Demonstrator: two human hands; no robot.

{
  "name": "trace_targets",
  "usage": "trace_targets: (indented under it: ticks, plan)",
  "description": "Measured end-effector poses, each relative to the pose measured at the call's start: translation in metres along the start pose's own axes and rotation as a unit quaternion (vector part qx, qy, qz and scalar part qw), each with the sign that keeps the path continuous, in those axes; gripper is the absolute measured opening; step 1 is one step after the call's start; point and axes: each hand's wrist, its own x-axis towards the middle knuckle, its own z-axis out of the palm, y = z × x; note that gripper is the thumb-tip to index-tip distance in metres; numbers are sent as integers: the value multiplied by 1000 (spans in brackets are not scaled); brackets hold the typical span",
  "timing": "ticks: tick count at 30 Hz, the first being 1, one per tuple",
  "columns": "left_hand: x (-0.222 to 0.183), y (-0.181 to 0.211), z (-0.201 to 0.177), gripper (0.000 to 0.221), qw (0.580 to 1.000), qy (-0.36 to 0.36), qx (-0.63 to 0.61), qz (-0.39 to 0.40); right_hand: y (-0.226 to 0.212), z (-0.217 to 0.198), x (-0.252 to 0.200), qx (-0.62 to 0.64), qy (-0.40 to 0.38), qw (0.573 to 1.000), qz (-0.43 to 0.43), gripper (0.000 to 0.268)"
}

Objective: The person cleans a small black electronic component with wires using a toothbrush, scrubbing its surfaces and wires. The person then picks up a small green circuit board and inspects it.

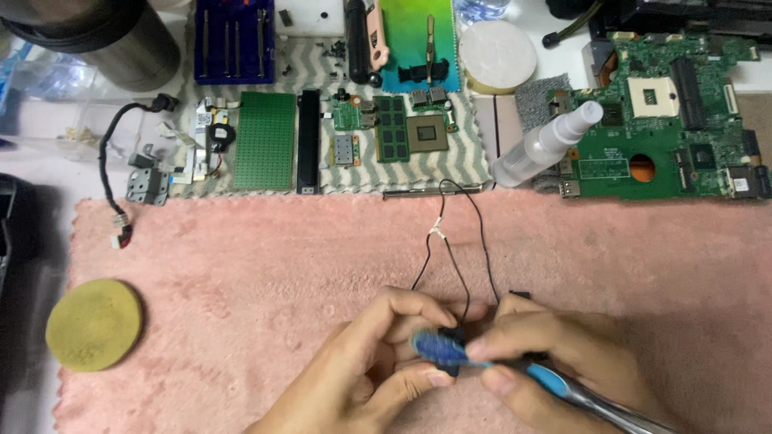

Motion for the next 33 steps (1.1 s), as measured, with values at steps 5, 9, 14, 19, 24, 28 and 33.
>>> trace_targets:
  ticks: [5, 9, 14, 19, 24, 28, 33]
  plan:
    - [4, -9, 4, 28, 990, -27, -130, 43, -17, -38, 18, -110, -103, 988, 28, 18]
    - [7, 7, 2, 26, 999, -2, 46, -1, -8, -5, 23, -55, -45, 996, -62, 14]
    - [7, 4, 4, 32, 999, -12, 44, 7, -13, -40, 25, -134, -123, 983, 2, 18]
    - [5, 5, 11, 40, 987, 23, -152, -38, -9, -4, 27, -71, -2, 996, -50, 15]
    - [2, -9, 10, 61, 996, 57, 49, -46, -3, 1, 18, 204, -5, 978, -34, 22]
    - [2, -12, 25, 70, 990, 103, 86, -50, -11, -16, 16, 211, -27, 976, 36, 21]
    - [7, -19, 40, 64, 972, 173, 160, -13, -4, -17, -6, 106, 39, 991, 73, 23]
